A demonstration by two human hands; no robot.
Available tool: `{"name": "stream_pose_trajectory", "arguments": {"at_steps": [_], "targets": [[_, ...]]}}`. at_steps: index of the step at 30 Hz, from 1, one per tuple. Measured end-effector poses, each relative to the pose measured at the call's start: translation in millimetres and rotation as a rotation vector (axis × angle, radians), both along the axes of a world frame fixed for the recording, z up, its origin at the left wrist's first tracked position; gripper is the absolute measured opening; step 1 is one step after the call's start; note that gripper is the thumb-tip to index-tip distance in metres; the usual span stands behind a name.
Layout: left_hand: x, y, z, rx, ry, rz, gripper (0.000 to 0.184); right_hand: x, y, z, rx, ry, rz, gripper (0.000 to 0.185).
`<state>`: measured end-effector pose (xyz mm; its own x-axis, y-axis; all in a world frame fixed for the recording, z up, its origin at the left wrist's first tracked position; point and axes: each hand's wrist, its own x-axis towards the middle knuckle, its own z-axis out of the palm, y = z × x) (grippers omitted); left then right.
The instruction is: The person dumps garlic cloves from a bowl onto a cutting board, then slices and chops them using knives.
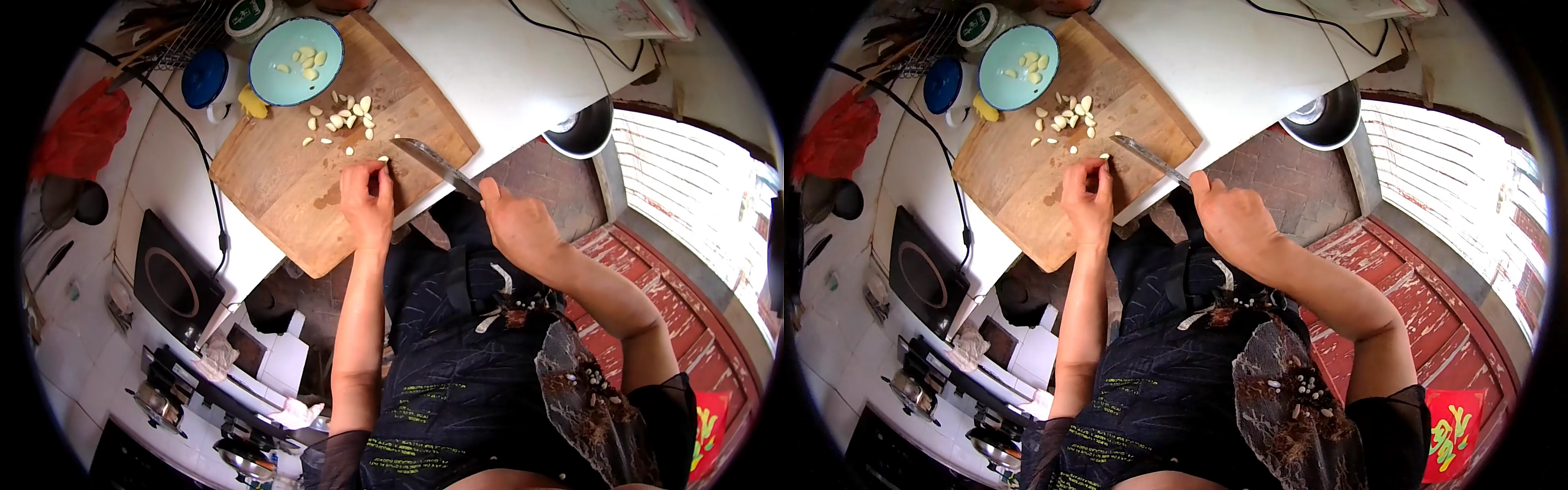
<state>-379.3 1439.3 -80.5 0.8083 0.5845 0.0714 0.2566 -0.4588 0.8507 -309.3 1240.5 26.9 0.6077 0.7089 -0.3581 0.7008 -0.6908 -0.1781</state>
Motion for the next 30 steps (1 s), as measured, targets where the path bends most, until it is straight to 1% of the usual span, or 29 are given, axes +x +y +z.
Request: {"name": "stream_pose_trajectory", "arguments": {"at_steps": [1, 2, 4, 6, 7, 9, 10, 11, 14, 18, 20, 22, 26, 30], "targets": [[-1, -1, 1, 0.004, 0.040, -0.009, 0.015, 1, 0, 1, -0.007, 0.007, 0.001, 0.020], [-1, -2, 0, 0.004, 0.039, -0.010, 0.015, 1, -1, 3, -0.014, 0.013, 0.003, 0.020], [-1, -4, -1, 0.122, 0.038, -0.035, 0.019, 2, -1, 5, -0.016, 0.027, 0.008, 0.020], [-2, -3, -1, 0.170, 0.053, -0.063, 0.020, 1, -1, 7, -0.018, 0.040, 0.012, 0.021], [-2, -3, -1, 0.217, 0.069, -0.091, 0.021, 1, 0, 8, -0.005, 0.091, -0.034, 0.015], [-1, -4, -2, 0.202, 0.054, -0.066, 0.020, 0, 0, 9, 0.008, 0.142, -0.081, 0.015], [0, -4, -2, 0.188, 0.039, -0.041, 0.019, 0, 0, 9, -0.010, 0.095, -0.034, 0.015], [-2, -3, -4, 0.188, 0.039, -0.042, 0.019, 0, -1, 10, -0.028, 0.047, 0.012, 0.020], [-7, -5, -7, 0.120, 0.003, -0.040, 0.018, -2, -1, 10, -0.032, 0.052, 0.018, 0.019], [-6, -10, -3, 0.187, 0.007, -0.047, 0.016, -5, 1, 9, -0.045, 0.068, 0.042, 0.019], [-6, -11, -4, 0.220, 0.011, -0.048, 0.016, -7, 1, 9, -0.034, 0.033, 0.069, 0.020], [-5, -12, -3, 0.313, 0.009, -0.077, 0.017, -9, 2, 10, -0.029, 0.033, 0.070, 0.020], [-5, -12, -6, 0.358, -0.017, -0.078, 0.019, -8, 2, 12, -0.029, 0.050, 0.066, 0.020], [-3, -13, -7, 0.364, -0.022, -0.074, 0.016, -8, 1, 13, -0.048, 0.063, 0.059, 0.020]]}}
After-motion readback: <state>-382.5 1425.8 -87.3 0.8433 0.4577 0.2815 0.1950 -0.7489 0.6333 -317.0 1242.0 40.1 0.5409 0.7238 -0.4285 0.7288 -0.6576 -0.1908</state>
